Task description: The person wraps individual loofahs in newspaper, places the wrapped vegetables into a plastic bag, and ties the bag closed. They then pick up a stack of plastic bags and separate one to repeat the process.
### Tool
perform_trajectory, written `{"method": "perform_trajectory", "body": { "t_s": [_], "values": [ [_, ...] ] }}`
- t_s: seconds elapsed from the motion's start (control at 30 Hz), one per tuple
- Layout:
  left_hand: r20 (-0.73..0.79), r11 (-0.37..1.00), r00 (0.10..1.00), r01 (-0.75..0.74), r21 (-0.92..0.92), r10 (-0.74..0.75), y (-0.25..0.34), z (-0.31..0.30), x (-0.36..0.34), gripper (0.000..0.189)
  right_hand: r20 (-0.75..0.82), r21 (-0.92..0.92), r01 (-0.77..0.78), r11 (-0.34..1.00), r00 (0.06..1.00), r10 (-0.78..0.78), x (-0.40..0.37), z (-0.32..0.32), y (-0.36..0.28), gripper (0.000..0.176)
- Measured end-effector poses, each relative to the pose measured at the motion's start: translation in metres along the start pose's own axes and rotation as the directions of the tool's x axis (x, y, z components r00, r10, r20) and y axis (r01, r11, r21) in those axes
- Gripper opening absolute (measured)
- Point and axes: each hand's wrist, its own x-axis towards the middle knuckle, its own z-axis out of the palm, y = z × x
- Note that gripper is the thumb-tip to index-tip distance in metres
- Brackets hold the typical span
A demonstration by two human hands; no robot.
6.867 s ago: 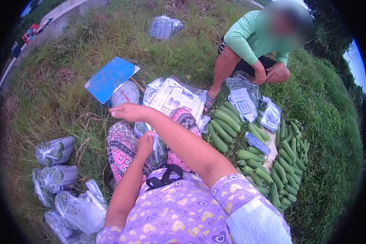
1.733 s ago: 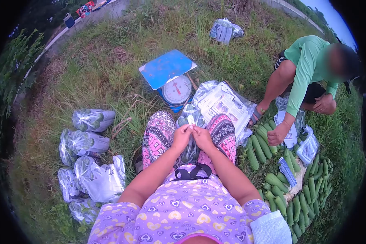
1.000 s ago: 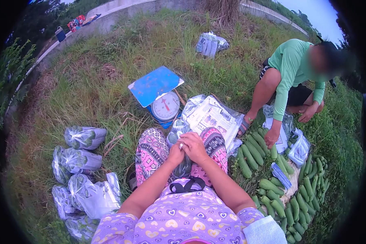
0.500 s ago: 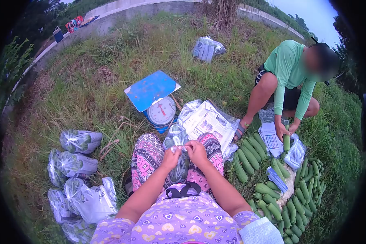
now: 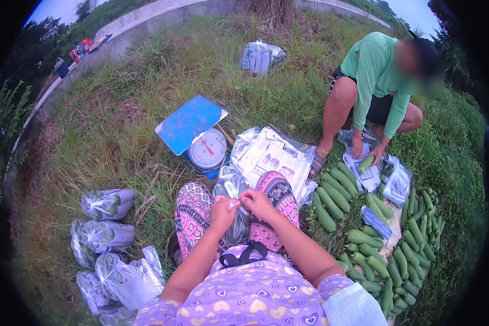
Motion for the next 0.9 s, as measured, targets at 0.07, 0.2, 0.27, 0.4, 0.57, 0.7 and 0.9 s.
{"method": "perform_trajectory", "body": {
  "t_s": [0.07,0.2,0.27,0.4,0.57,0.7,0.9],
  "values": [
    [0.009,1.0,1.0,-0.023,-0.005,0.024,0.008,-0.005,0.002,0.011,0.039,-0.248,0.289,0.925,0.957,-0.289,0.018,-0.001,-0.005,0.018],
    [-0.007,1.0,1.0,-0.012,0.01,0.012,0.003,-0.006,-0.002,0.011,0.259,-0.208,0.304,0.93,0.934,-0.247,0.038,-0.002,-0.003,0.03],
    [0.005,1.0,1.0,0.021,0.017,-0.021,0.001,-0.004,-0.002,0.012,0.338,-0.212,0.329,0.92,0.908,-0.247,0.044,-0.007,-0.002,0.031],
    [0.034,0.974,0.974,0.223,-0.042,-0.222,0.002,-0.006,-0.002,0.014,0.377,-0.28,0.389,0.878,0.886,-0.272,0.048,-0.009,-0.002,0.025],
    [0.06,0.936,0.943,0.333,-0.116,-0.328,0.002,-0.008,-0.003,0.014,0.29,-0.354,0.429,0.831,0.895,-0.339,0.047,-0.004,0.002,0.016],
    [0.049,0.948,0.946,0.319,0.016,-0.319,0.014,-0.015,0.004,0.014,0.249,-0.374,0.361,0.854,0.926,-0.283,0.045,-0.005,-0.007,0.015],
    [0.079,0.929,0.966,0.21,0.304,-0.244,0.012,-0.014,0.018,0.017,0.225,-0.41,0.314,0.856,0.945,-0.238,0.045,-0.005,-0.01,0.016]
  ]
}}
